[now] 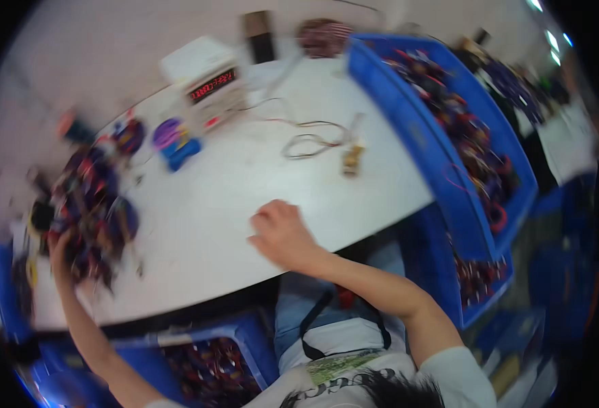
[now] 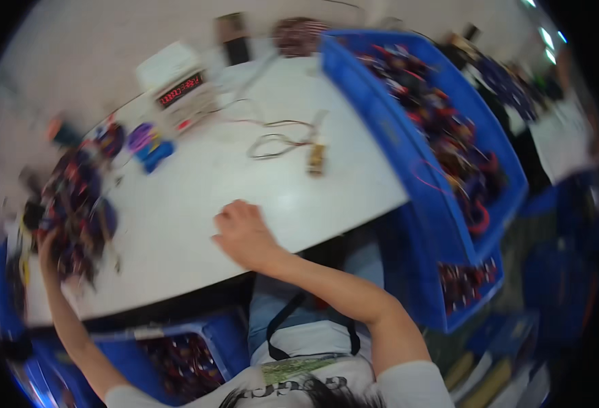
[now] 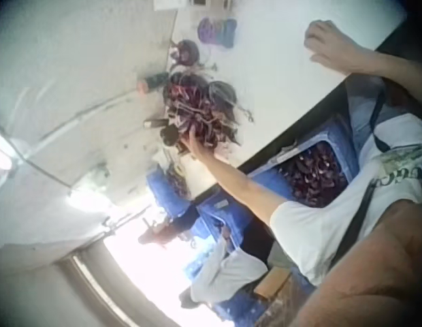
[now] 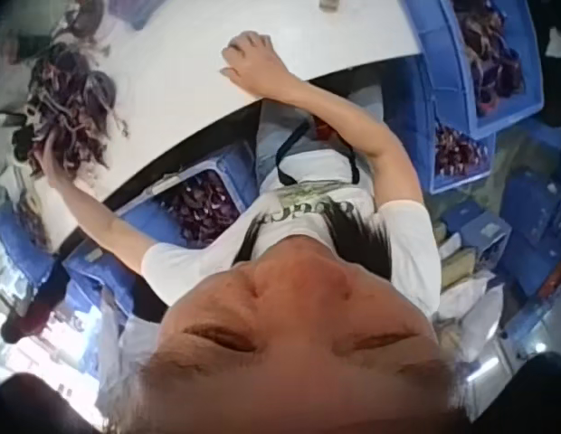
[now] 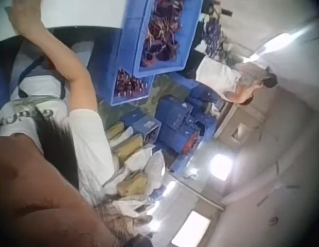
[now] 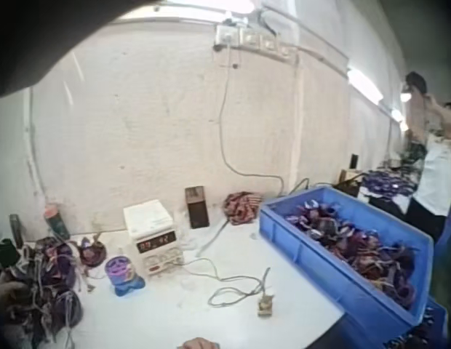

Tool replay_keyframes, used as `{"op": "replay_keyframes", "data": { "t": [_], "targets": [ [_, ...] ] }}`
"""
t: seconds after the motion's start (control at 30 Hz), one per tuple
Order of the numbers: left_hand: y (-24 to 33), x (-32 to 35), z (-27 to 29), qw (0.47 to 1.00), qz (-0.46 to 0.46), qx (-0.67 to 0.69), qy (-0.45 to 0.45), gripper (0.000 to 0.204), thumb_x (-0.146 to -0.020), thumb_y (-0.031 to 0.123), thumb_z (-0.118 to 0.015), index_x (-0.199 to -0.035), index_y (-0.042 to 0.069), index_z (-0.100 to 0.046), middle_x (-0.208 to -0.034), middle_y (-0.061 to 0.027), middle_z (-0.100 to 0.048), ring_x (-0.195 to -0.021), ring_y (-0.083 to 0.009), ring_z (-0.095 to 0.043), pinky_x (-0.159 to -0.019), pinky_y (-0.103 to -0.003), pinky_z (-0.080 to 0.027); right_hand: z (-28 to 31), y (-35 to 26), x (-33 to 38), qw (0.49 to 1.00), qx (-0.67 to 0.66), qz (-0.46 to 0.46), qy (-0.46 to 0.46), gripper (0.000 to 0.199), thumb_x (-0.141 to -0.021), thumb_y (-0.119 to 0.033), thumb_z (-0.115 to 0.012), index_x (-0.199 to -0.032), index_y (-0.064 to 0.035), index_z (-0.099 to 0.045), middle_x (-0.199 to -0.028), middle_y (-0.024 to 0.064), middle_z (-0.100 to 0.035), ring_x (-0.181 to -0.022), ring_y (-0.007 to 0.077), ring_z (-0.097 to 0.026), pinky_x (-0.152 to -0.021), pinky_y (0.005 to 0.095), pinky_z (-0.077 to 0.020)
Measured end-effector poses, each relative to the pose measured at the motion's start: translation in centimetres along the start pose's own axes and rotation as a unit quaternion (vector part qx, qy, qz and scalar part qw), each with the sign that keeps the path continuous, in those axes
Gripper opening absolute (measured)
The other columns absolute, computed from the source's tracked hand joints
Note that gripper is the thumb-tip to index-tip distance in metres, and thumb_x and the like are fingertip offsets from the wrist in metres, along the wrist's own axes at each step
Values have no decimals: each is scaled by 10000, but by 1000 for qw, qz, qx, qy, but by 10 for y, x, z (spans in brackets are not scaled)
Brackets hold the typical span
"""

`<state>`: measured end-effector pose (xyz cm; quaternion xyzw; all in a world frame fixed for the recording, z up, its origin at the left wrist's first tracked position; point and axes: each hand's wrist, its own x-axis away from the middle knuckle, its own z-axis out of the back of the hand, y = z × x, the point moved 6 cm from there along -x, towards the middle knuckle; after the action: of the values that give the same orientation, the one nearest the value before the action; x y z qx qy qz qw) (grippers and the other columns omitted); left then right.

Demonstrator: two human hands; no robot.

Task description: Assembling small electronic components by connecting wires to bases and attaching plastic decorative caps.

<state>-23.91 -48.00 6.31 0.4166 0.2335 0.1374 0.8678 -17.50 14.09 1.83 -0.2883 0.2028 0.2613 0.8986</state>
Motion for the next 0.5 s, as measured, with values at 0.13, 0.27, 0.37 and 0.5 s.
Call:
{"op": "replay_keyframes", "data": {
  "t": [0.13,0.27,0.37,0.5],
  "targets": [
    [10,-6,-12,998,-19,-57,18,602,-802,384,-722,-1209,-38,-585,-1073,-158,-667,-931,-222,-652,-787,-274,-505,5,3,6,999,-33,-25,18,236,-797,-194,-659,-969,-66,-558,-1042,109,-484,-1012,281,-455,-910,390,-364],
    [33,28,14,961,130,-177,169,614,-804,448,-718,-1162,-38,-603,-1020,-170,-666,-902,-274,-641,-782,-319,-509,23,4,5,993,-86,-19,78,255,-816,-179,-664,-1014,-57,-560,-1052,109,-480,-1000,272,-446,-905,372,-369],
    [81,65,21,839,164,-372,362,606,-826,490,-682,-1112,-39,-611,-982,-186,-655,-888,-350,-613,-812,-382,-496,61,2,10,984,-113,-16,137,270,-821,-167,-666,-1041,-52,-560,-1057,108,-479,-992,268,-443,-895,362,-376],
    [180,74,-57,913,-109,-282,275,488,-868,348,-652,-1161,-34,-567,-1049,-172,-623,-917,-305,-585,-863,-347,-459,139,-15,28,972,-188,14,140,305,-808,-132,-683,-1076,-45,-568,-1073,110,-477,-970,253,-452,-847,326,-411]
  ]
}}
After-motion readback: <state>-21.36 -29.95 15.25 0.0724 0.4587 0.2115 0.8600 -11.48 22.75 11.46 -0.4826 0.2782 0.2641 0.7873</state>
